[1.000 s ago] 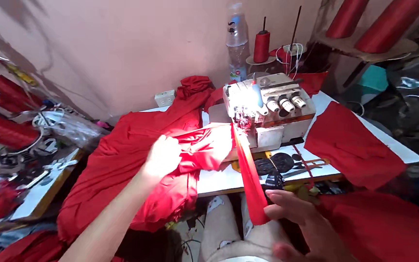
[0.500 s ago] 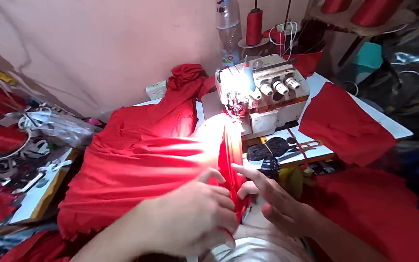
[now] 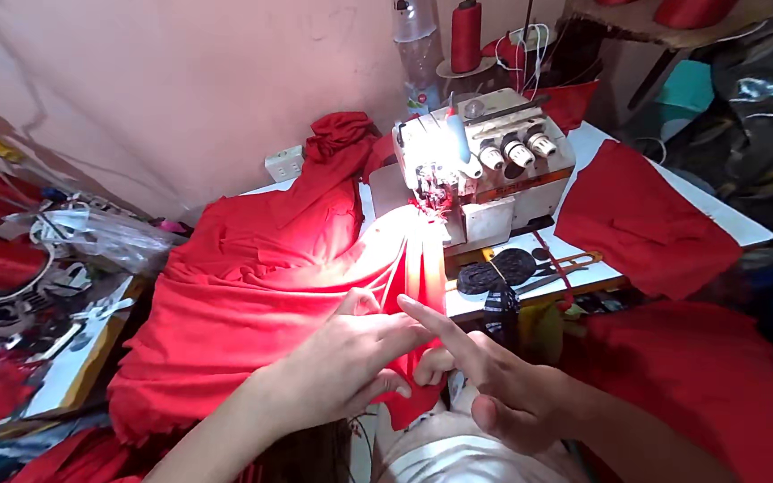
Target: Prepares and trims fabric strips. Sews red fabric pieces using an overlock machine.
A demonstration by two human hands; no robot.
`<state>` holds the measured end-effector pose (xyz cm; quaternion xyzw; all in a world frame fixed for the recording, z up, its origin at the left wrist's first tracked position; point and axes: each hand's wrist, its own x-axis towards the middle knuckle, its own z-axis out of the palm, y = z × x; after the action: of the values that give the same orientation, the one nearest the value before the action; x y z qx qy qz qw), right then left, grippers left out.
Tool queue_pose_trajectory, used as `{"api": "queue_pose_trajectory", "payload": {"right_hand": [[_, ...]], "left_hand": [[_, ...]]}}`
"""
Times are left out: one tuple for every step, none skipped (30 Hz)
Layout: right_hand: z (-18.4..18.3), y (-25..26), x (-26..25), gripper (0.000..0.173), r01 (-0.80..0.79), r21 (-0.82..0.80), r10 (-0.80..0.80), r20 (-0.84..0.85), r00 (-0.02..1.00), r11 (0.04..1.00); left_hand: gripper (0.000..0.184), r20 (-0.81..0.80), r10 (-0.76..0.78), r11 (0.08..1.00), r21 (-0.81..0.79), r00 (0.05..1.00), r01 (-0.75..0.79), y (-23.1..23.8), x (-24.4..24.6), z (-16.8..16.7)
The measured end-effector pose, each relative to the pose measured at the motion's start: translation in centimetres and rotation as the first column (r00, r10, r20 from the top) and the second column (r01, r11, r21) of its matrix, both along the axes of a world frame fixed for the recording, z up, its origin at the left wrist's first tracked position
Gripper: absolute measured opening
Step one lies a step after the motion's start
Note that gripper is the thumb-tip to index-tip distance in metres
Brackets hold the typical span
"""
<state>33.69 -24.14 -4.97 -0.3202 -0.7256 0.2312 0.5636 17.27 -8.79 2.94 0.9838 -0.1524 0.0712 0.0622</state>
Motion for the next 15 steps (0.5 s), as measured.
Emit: {"api": "queue_pose_trajectory", "payload": {"right_hand": [[0.3, 0.0, 0.1, 0.094, -0.022, -0.005, 0.022, -0.015, 1.000, 1.000], [0.6, 0.0, 0.2, 0.095, -0.044, -0.012, 0.044, -0.029, 0.999, 0.999], [1.0, 0.1, 0.6, 0.095, -0.058, -0.009, 0.057, -0.026, 0.998, 0.998], [1.5, 0.1, 1.0, 0.093, -0.035, 0.002, 0.035, -0.005, 0.999, 0.999], [2.0, 0.1, 1.5, 0.085, 0.050, 0.040, -0.052, 0.034, 0.998, 0.998], [2.3, 0.1, 1.9, 0.073, 0.212, 0.103, -0.222, 0.093, 0.971, 0.972], [2.4, 0.3, 2.3, 0.058, 0.388, 0.180, -0.417, 0.167, 0.894, 0.904], [2.2, 0.7, 2.8, 0.043, 0.526, 0.235, -0.573, 0.245, 0.782, 0.818], [1.9, 1.4, 3.1, 0.032, 0.604, 0.236, -0.647, 0.331, 0.686, 0.761], [1.7, 2.1, 3.3, 0.029, 0.618, 0.150, -0.606, 0.468, 0.643, 0.772], [2.2, 3.0, 3.2, 0.029, 0.562, -0.074, -0.398, 0.630, 0.667, 0.824], [2.9, 4.6, 3.0, 0.031, 0.469, -0.317, -0.119, 0.713, 0.691, 0.824], [3.0, 6.7, 2.5, 0.032, 0.390, -0.443, 0.070, 0.728, 0.682, 0.807], [2.7, 8.6, 1.8, 0.035, 0.340, -0.471, 0.126, 0.715, 0.688, 0.814], [1.8, 10.3, 1.0, 0.034, 0.317, -0.399, 0.047, 0.682, 0.730, 0.860]], "left_hand": [[0.038, -0.018, -0.027, 0.998, -0.059, 0.999, 0.026, 0.4, 0.2, 0.0], [0.035, -0.030, -0.047, 0.994, -0.105, 0.998, 0.044, 0.7, 0.3, 0.1], [0.031, -0.029, -0.058, 0.991, -0.125, 0.998, 0.054, 0.9, 0.5, 0.3], [0.031, -0.022, -0.056, 0.993, -0.102, 0.998, 0.053, 1.1, 0.6, 1.1], [0.034, -0.018, -0.037, 0.998, -0.055, 0.999, 0.036, 1.3, 0.6, 2.2], [0.036, -0.006, -0.001, 1.000, -0.004, 1.000, 0.001, 1.8, 0.6, 3.5], [0.035, -0.005, 0.044, 0.999, 0.007, 0.999, -0.044, 2.7, 0.4, 5.0], [0.033, -0.023, 0.087, 0.996, -0.017, 0.996, -0.087, 3.9, 0.1, 6.5], [0.032, -0.046, 0.104, 0.992, -0.070, 0.994, -0.107, 5.3, -0.2, 7.9], [0.031, -0.064, 0.100, 0.983, -0.148, 0.993, -0.108, 6.4, -0.5, 9.1], [0.030, -0.073, 0.068, 0.960, -0.266, 0.995, -0.085, 7.1, -0.6, 9.9], [0.029, -0.080, 0.006, 0.918, -0.395, 0.997, -0.037, 7.2, -0.6, 10.3], [0.026, -0.090, -0.071, 0.866, -0.500, 0.993, 0.016, 7.0, -0.5, 10.3], [0.026, -0.106, -0.139, 0.815, -0.577, 0.985, 0.053, 6.5, -0.2, 10.3], [0.026, -0.112, -0.184, 0.782, -0.618, 0.976, 0.077, 6.1, 0.2, 10.2]]}}
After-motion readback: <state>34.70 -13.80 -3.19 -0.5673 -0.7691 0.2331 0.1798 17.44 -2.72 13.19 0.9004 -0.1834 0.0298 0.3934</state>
